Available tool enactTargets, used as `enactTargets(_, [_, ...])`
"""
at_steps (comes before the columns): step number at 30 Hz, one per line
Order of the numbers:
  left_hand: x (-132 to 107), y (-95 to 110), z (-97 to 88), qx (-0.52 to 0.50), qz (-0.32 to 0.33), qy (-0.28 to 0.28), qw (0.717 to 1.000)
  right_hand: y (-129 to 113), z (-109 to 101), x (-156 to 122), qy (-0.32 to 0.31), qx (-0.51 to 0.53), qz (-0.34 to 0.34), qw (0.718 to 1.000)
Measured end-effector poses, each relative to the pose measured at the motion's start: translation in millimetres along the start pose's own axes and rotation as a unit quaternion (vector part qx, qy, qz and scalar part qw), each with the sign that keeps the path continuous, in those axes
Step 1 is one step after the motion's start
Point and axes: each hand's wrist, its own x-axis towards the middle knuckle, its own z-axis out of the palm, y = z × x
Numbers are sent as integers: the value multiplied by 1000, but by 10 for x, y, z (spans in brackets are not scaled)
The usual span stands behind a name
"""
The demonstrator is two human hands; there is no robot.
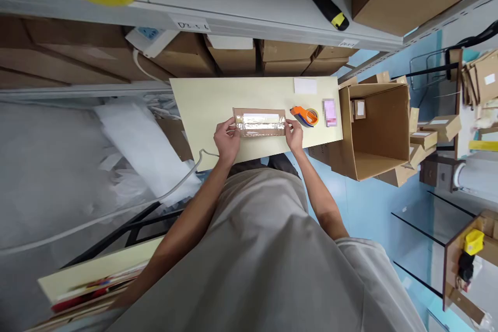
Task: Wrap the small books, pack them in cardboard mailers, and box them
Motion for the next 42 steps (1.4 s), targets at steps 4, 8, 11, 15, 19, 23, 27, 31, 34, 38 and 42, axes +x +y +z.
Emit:
enactTargets(4, [30,179,-108,-8,67,4,998,-92,-17,-59,30,11,-2,999])
enactTargets(8, [36,89,-101,-9,49,1,999,-10,110,-122,9,45,15,999])
enactTargets(11, [-12,-171,-41,-14,-39,-4,999,102,324,-164,-38,67,44,996])
enactTargets(15, [-69,-514,28,-11,-117,14,993,214,533,-106,-112,68,3,991])
enactTargets(19, [-83,-673,141,-22,-156,56,986,410,381,165,-101,-55,-87,990])
enactTargets(23, [-230,-682,475,-45,-177,76,980,758,66,529,-9,-186,-74,980])
enactTargets(27, [-564,-612,1082,-73,-174,77,979,1032,-33,837,-51,-268,-62,960])
enactTargets(31, [-940,-493,1719,-100,-138,39,985,1147,-53,1014,-113,-302,-84,943])
enactTargets(34, [-1171,-352,2065,-127,-99,12,987,1203,-183,1011,-158,-236,-117,952])
enactTargets(38, [-1364,-84,2272,-135,-52,43,989,1249,-391,815,-272,-20,-153,950])
enactTargets(42, [-1482,157,2223,-96,-20,100,990,1239,-470,550,-346,120,-137,921])
